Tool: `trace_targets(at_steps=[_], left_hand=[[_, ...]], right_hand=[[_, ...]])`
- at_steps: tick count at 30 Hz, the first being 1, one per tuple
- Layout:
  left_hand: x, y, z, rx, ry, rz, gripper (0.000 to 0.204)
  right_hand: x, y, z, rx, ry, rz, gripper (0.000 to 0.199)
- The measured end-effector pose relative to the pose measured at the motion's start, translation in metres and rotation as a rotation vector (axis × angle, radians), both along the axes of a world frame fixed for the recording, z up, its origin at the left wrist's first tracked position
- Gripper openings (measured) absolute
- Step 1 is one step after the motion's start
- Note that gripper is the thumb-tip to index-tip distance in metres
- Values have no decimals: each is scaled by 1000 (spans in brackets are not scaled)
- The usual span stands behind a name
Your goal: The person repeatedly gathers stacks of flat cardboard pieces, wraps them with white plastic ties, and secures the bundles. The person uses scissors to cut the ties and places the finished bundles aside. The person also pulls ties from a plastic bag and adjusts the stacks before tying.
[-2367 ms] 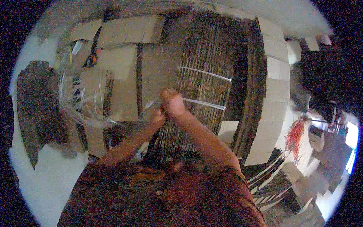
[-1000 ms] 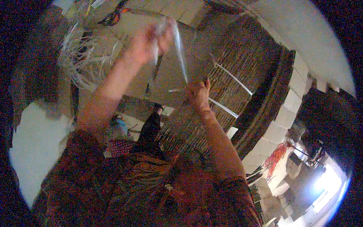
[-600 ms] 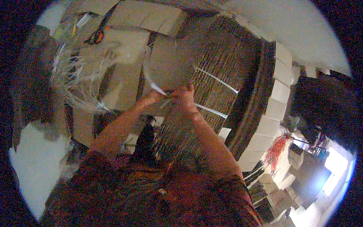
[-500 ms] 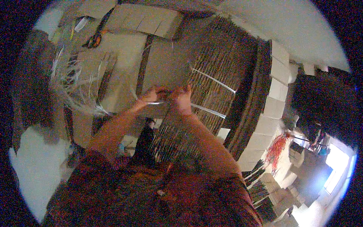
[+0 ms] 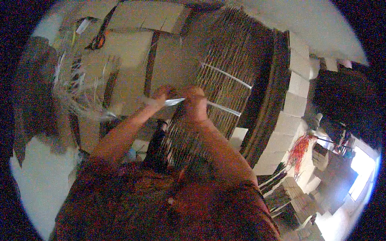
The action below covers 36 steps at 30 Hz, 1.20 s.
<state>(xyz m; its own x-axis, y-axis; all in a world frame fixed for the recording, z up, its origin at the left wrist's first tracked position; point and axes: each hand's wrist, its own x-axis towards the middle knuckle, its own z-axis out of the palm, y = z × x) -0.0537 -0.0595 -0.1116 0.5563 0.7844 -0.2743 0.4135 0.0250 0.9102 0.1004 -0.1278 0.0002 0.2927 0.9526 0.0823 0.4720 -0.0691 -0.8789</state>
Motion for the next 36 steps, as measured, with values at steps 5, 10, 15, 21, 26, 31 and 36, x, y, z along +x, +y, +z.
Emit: trace_targets(at_steps=[5,10,15,21,26,31,36], left_hand=[[15,2,21,-635,-335,250,25],[29,-19,52,-961,-939,427,27],[58,-14,58,-1051,-900,464,29],[63,13,5,-734,-217,578,29],[67,-4,112,329,224,-388,19],[79,-11,119,210,355,-279,15],[69,-23,88,277,165,-81,17]], right_hand=[[16,-18,18,-207,247,-169,9],[4,10,28,-250,690,-322,26],[14,17,1,-144,720,-467,26],[32,-3,5,-141,-218,-241,20],[60,-10,-3,-249,375,-278,11],[70,22,37,-161,-47,115,17],[128,129,85,185,-934,-86,57]])
